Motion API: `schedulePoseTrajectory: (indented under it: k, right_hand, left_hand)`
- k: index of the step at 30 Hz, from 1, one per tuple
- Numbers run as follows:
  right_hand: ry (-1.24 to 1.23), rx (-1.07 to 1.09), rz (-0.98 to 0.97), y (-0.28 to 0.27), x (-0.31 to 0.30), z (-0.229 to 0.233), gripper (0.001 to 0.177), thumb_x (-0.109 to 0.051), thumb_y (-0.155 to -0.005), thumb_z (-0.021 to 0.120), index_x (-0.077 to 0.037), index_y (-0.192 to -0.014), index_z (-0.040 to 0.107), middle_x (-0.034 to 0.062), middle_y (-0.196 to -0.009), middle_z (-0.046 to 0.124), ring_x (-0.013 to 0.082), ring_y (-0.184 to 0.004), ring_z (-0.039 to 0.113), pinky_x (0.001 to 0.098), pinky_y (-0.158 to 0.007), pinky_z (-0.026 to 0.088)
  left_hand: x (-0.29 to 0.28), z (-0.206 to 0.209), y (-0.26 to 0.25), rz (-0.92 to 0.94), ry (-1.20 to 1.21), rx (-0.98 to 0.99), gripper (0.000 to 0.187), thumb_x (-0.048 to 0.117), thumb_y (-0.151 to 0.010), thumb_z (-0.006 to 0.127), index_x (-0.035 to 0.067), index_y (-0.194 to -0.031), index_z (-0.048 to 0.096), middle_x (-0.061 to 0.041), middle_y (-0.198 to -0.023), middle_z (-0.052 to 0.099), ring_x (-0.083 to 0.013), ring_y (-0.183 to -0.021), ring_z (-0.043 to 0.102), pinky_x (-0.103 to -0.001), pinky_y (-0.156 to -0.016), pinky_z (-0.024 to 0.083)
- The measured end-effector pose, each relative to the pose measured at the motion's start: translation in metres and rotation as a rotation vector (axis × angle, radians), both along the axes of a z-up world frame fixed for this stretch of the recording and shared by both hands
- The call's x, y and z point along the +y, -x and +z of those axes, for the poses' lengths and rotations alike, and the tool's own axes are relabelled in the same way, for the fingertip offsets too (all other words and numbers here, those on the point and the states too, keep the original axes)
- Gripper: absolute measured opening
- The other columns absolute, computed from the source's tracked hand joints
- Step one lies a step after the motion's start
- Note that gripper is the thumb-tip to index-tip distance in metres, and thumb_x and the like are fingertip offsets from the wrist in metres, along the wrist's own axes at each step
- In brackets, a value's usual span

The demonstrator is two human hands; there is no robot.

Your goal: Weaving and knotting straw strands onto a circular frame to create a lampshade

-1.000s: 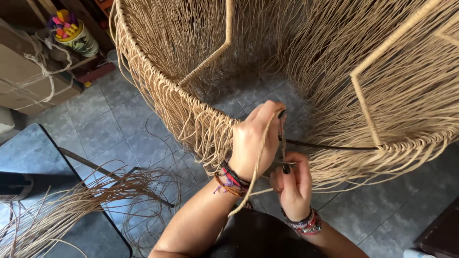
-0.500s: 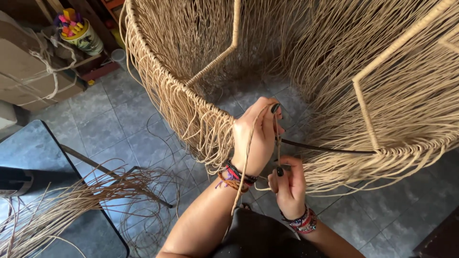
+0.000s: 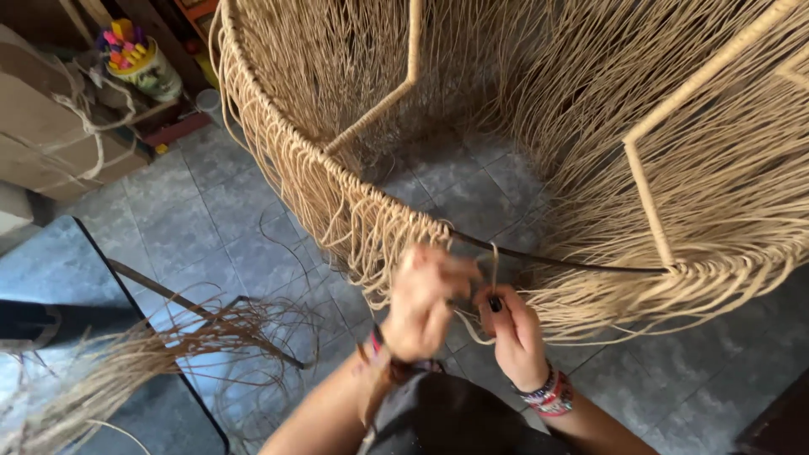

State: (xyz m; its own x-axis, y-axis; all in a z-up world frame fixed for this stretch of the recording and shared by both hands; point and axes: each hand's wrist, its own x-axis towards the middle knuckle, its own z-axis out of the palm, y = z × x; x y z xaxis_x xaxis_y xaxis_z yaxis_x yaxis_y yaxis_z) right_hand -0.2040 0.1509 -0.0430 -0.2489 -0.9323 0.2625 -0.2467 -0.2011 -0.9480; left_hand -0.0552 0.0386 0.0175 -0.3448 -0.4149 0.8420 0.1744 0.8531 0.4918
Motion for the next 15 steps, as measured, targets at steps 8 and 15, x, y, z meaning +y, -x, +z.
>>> schedulePoseTrajectory:
  k: [8, 15]
  right_hand:
    - [-0.142, 0.852, 0.111, 0.008, 0.012, 0.06, 0.006, -0.009, -0.09, 0.062, -0.006, -0.094, 0.065, 0.0107, -0.075, 0.066, 0.0281, -0.063, 0.064, 0.0421, -0.062, 0.051]
    - [0.076, 1.284, -0.18, 0.04, -0.013, 0.1, 0.02, -0.025, -0.095, 0.074, -0.013, -0.11, 0.075, 0.0024, -0.093, 0.072, 0.017, -0.078, 0.064, 0.0357, -0.078, 0.053]
  left_hand:
    - [0.034, -0.014, 0.017, -0.597, -0.829, 0.337, 0.036, 0.036, -0.109, 0.045, 0.009, -0.085, 0.048, -0.008, -0.086, 0.05, -0.0263, -0.086, 0.056, -0.04, -0.083, 0.049]
    - [0.032, 0.001, 0.006, -0.508, -0.915, 0.326, 0.042, 0.033, -0.111, 0.037, 0.01, -0.076, 0.042, -0.007, -0.075, 0.044, -0.0215, -0.072, 0.045, -0.034, -0.071, 0.038]
